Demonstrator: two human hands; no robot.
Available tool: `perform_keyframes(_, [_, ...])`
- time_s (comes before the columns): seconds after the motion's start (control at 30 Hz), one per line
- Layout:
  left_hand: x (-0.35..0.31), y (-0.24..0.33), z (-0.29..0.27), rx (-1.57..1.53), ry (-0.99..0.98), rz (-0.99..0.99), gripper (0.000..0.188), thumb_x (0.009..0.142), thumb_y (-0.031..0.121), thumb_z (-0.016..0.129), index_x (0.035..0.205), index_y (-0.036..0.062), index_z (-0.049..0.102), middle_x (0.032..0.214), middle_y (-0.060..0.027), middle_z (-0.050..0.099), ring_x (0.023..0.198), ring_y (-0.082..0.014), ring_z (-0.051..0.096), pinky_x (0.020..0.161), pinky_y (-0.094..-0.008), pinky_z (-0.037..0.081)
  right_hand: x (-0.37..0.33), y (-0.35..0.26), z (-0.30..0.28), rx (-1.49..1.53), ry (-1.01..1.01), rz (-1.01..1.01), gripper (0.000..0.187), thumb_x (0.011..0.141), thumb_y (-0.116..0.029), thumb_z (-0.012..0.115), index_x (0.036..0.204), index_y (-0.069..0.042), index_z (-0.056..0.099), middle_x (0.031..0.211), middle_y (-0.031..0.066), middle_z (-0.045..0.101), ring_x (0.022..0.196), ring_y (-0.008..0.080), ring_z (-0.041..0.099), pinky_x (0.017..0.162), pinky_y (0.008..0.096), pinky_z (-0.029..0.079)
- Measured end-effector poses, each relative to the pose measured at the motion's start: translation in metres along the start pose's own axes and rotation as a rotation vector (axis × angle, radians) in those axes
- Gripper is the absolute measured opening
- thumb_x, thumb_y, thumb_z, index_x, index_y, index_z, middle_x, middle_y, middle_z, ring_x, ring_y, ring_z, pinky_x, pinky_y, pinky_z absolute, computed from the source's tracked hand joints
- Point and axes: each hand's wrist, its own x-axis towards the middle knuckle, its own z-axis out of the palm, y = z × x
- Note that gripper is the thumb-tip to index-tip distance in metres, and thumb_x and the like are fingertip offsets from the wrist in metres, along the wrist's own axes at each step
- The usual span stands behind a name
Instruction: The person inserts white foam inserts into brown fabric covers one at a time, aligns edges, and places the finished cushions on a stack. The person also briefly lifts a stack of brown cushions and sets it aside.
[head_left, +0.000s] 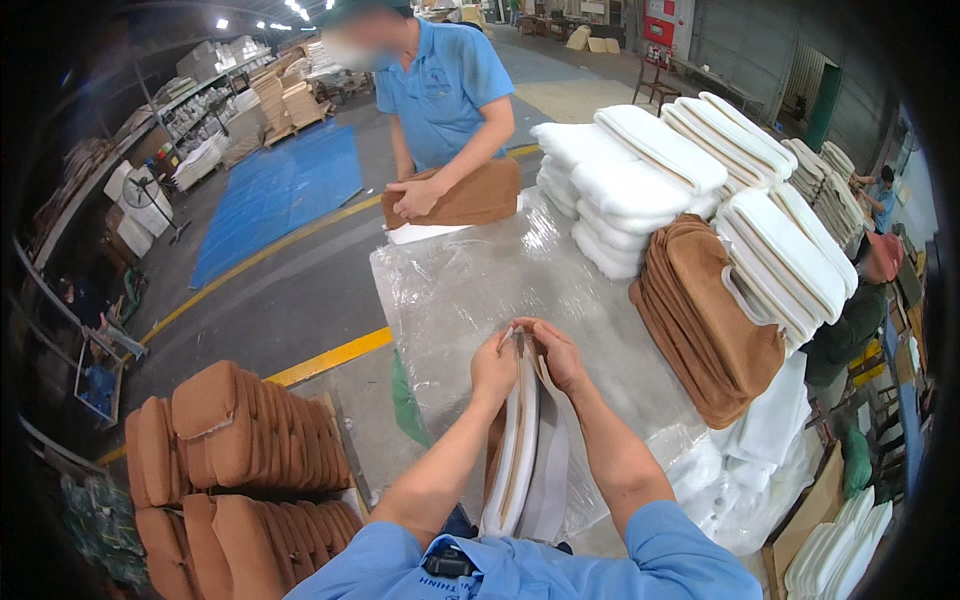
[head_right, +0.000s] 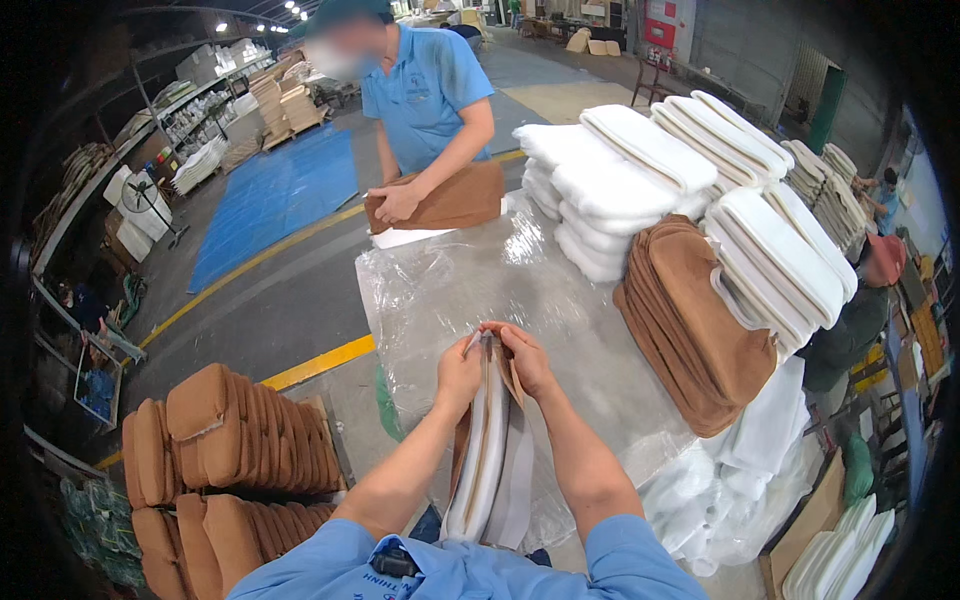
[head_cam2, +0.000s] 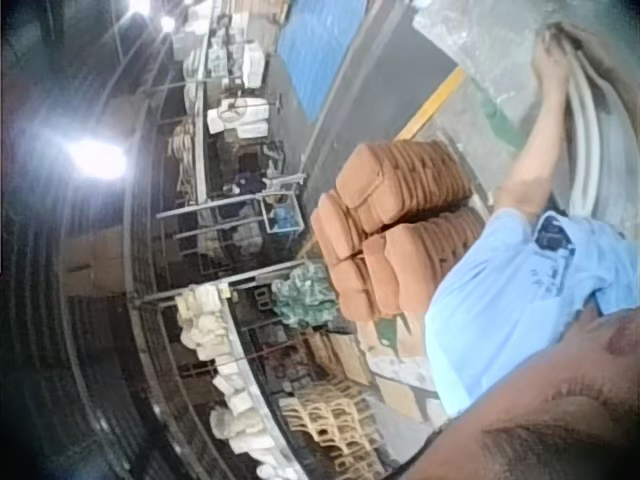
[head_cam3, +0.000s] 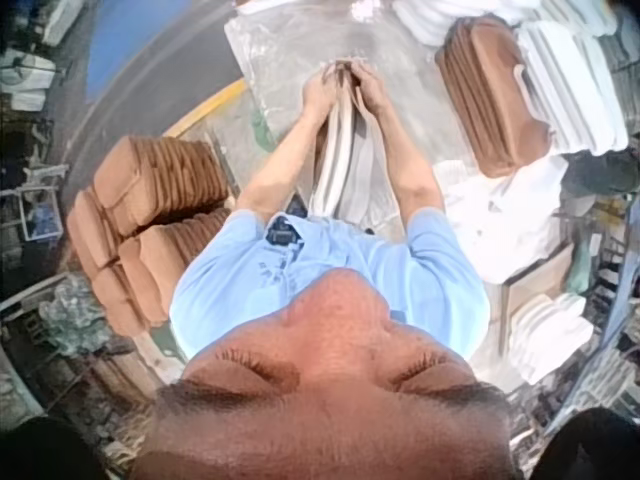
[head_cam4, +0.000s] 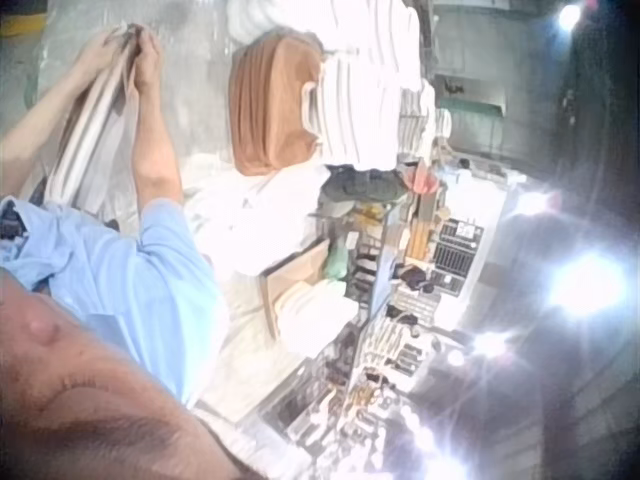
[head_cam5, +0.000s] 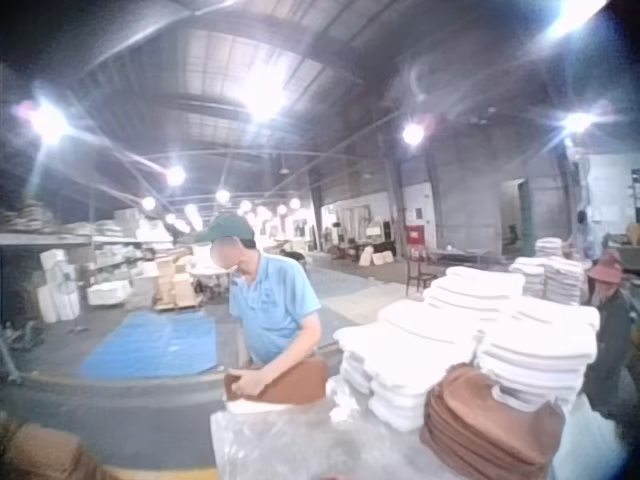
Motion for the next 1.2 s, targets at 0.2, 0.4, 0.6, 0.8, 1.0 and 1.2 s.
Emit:
perform_keyframes(0.2, [-0.006,-0.018,0.018,-0.163,0.241,-0.055,0.028,0.103,0.018,0.055,0.114,-0.0009,0.072,0.107,-0.0211,0.073,0.1,-0.0381,0.069,0.091,-0.0431,0.052,0.009,0.008,0.003,-0.077,-0.024,-0.031,0.034,0.101,-0.006,0.055,0.132,-0.005,0.069,0.124,0.0016,0.07,0.105,0.0107,0.062,0.095,0.026,0.049])
perform_keyframes(0.4, [-0.008,-0.007,0.048,-0.004,0.433,0.0,0.026,0.105,0.021,0.056,0.104,-0.0014,0.069,0.107,-0.0198,0.067,0.1,-0.0372,0.066,0.09,-0.0446,0.051,0.019,0.016,-0.008,-0.149,0.047,-0.108,0.028,0.104,-0.009,0.06,0.129,-0.005,0.071,0.116,-0.0005,0.07,0.095,0.0071,0.06,0.085,0.0242,0.049])
perform_keyframes(0.6, [-0.015,-0.005,0.053,-0.004,0.404,-0.022,0.023,0.103,0.02,0.059,0.103,-0.0005,0.069,0.107,-0.0194,0.066,0.099,-0.037,0.065,0.088,-0.0456,0.051,0.013,0.027,-0.009,-0.002,0.191,-0.201,0.021,0.108,-0.014,0.059,0.119,-0.002,0.073,0.118,0.0052,0.073,0.102,0.0113,0.065,0.091,0.0273,0.052])
perform_keyframes(0.8, [-0.001,0.001,0.031,0.021,0.237,0.034,0.019,0.099,0.018,0.067,0.097,-0.0006,0.07,0.089,-0.0157,0.069,0.082,-0.0311,0.066,0.077,-0.0417,0.052,0.011,0.028,-0.017,0.101,0.173,-0.198,0.022,0.105,-0.007,0.058,0.122,-0.001,0.071,0.12,0.0076,0.073,0.106,0.0124,0.066,0.095,0.0287,0.052])
perform_keyframes(1.0, [0.009,0.012,0.014,0.141,0.115,0.303,0.02,0.099,0.018,0.069,0.094,-0.0013,0.069,0.077,-0.0123,0.068,0.069,-0.0195,0.064,0.067,-0.0361,0.051,0.024,0.005,-0.032,-0.399,-0.119,-0.192,0.026,0.104,-0.007,0.06,0.128,-0.001,0.069,0.118,0.0046,0.072,0.107,0.0127,0.064,0.097,0.0297,0.051])
perform_keyframes(1.2, [0.07,0.03,-0.001,-0.114,-0.054,0.033,0.029,0.106,0.026,0.062,0.099,-0.0005,0.07,0.082,-0.0082,0.071,0.074,-0.019,0.067,0.069,-0.0339,0.053,0.019,0.016,-0.037,-0.452,-0.043,-0.289,0.023,0.109,-0.019,0.06,0.115,0.0,0.071,0.121,0.0048,0.069,0.114,0.0136,0.061,0.102,0.0311,0.046])
